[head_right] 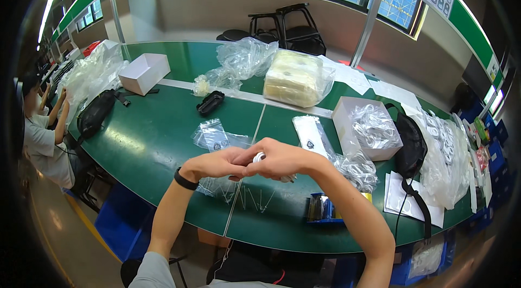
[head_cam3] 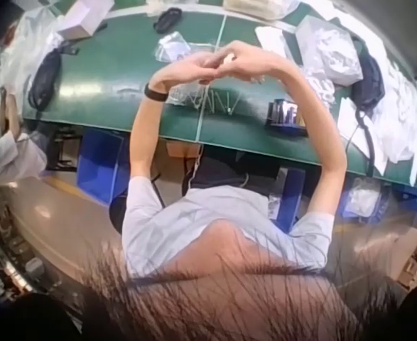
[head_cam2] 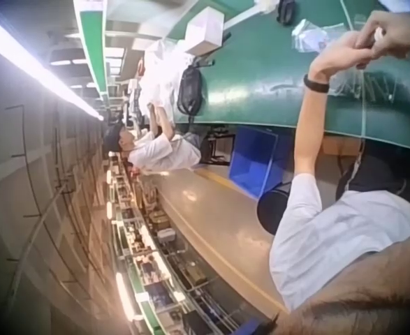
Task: Packaging small manufactured components into individual plastic bags and sealing them on an assembly line.
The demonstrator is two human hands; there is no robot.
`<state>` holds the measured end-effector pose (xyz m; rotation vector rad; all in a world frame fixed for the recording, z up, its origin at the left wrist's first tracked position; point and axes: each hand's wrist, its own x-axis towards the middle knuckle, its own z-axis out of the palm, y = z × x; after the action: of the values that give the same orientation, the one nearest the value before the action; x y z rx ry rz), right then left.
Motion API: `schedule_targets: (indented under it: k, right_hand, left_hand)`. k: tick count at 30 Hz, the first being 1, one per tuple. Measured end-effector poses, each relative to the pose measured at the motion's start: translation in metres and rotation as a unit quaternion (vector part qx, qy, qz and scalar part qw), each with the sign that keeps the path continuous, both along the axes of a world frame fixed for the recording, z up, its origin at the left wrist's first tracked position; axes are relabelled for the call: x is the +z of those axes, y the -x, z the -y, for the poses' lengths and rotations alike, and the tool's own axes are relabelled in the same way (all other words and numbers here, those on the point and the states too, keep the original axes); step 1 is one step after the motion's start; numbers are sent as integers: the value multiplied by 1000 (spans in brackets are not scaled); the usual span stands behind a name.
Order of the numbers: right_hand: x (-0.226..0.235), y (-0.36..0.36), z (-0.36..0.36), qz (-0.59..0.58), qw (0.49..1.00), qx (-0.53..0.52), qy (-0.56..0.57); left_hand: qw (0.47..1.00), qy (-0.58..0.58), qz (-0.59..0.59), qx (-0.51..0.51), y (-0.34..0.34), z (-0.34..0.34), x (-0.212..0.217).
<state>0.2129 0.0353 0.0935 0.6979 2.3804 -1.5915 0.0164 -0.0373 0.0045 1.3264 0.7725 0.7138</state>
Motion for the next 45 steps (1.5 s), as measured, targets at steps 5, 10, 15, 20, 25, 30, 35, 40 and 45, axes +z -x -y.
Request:
schedule_targets:
  k: [5,10,15,20,25,30,35,40,45]
  right_hand:
    - [-10,9,3,72,993,96,-15]
    - [-12,4,1,87,991,99,-4]
    - [-8,-12,-8,51,995,85,-2]
    - [-2,-25,-8,4,998,-52,-26]
    - [-10,-31,-17,-88,992,-80,-37]
    - [-11,-30,-15,-44,994,-84,-58]
    - [-10,-30,-13,-41,997,-68,-18]
    - [-10,-42,-20,-80,978,-48,184]
    - [7,-47,-18,-159,976,-116,94]
  left_hand:
    - [997,-27,-71,-31,1,-4,-8]
    - [997,-33,-61,-15,1,-4,-15]
    - [997,-59,-45,12,-2,1,7]
    - [998,-44,27,37,-1,-6,-6]
    - [985,-74,53,146,-6,-16,-22]
    - [975,-70,122,171,-22,-12,-17]
    - [972,-80,124,184,-20,-10,-9]
    - [975,-71,123,173,-17,-10,-10]
    - [969,-59,128,201,-12,-11,-14]
